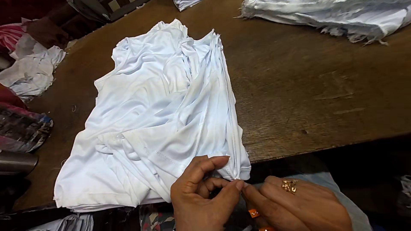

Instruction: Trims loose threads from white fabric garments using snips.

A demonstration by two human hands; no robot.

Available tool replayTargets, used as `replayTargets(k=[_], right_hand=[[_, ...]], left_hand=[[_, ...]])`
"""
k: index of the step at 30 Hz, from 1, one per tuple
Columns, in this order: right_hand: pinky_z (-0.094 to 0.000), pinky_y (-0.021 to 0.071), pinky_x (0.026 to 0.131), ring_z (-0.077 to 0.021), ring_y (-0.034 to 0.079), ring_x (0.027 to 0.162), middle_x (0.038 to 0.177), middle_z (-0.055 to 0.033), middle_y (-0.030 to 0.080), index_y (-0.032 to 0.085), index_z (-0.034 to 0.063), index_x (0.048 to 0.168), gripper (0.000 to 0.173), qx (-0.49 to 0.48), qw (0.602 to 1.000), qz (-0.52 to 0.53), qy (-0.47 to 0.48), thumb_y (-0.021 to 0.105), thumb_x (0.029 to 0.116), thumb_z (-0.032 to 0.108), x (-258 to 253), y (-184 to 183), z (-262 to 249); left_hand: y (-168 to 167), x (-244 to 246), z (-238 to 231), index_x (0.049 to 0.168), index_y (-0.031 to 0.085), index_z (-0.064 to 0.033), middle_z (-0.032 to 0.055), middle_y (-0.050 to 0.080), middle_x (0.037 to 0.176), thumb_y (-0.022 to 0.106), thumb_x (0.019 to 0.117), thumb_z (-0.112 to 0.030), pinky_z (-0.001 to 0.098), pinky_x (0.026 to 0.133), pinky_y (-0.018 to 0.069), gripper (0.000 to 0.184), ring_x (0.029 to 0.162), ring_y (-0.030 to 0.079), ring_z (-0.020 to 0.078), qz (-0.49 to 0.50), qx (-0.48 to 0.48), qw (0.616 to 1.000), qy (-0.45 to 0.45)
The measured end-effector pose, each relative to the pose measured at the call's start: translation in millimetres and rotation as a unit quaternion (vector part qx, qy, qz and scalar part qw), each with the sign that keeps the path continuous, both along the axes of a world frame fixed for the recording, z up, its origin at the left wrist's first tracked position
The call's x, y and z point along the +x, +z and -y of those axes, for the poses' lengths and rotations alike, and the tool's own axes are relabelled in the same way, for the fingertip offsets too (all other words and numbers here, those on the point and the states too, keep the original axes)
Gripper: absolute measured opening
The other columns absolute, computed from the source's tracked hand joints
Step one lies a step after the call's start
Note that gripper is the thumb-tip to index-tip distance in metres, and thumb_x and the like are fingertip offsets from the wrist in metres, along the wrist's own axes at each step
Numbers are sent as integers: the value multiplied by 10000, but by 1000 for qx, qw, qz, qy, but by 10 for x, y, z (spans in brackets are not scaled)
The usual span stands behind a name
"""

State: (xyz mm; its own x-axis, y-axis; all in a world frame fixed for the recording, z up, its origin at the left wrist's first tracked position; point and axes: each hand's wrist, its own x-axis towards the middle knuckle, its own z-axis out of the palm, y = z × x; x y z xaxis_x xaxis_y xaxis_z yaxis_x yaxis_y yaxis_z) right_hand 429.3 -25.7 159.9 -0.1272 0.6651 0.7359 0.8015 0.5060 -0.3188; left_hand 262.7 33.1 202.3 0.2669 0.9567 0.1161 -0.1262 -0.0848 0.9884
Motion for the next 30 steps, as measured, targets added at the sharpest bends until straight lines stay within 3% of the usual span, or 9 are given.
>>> replayTargets(k=[4,6,8,10,11,14,24,30], right_hand=[[-307,383,490,-183,507,567,670,-46,560,685,66,955,111,3,1000,-12,0,591,988,115,-35,-48,-24],[-305,402,496,-182,536,590,685,-53,572,669,78,957,153,-29,999,-35,-16,580,1011,191,-44,-46,-17],[-319,450,532,-189,583,658,773,-81,619,671,77,1088,355,-90,993,-64,-42,537,1031,400,2,-33,26],[-347,465,565,-209,585,701,835,-107,618,652,68,1241,574,-127,987,-70,-63,407,1064,555,81,-60,69],[-354,464,571,-218,582,710,840,-108,610,649,74,1267,564,-127,987,-61,-74,362,1084,525,104,-95,75],[-358,459,576,-237,585,710,818,-108,610,671,76,1225,435,-100,990,-33,-94,397,1102,390,80,-159,88],[-335,417,562,-221,543,658,737,-72,585,686,70,1159,402,-32,997,-8,-67,420,1099,365,-70,-79,-18],[-332,405,522,-211,537,613,693,-61,564,678,74,1021,369,-24,997,4,-74,425,1098,331,-125,-75,-64]], left_hand=[[-31,12,-6,1149,702,85,204,691,1090,792,760,140,382,714,679,404,783,746,257,-1,15,1000,-9],[-15,-14,-14,1165,694,83,206,685,1103,788,760,138,378,721,674,420,803,743,252,16,-1,1000,-13],[27,-75,-37,1183,693,75,210,686,1122,800,755,130,382,733,672,445,814,748,249,44,-33,998,-12],[58,-152,-64,1194,690,82,214,689,1127,799,749,138,378,753,667,462,837,745,245,77,-64,995,-8],[62,-191,-74,1202,686,85,222,694,1121,803,749,133,375,758,663,470,843,745,242,94,-76,993,-8],[67,-263,-61,1220,677,90,232,712,1066,799,757,121,355,758,655,479,821,749,221,128,-103,986,-8],[139,-321,36,1217,677,108,236,720,1056,803,765,94,336,793,634,469,882,743,206,159,-165,973,21],[122,-348,39,1233,665,111,245,711,1087,814,753,91,340,791,632,502,882,737,209,159,-168,973,18]])
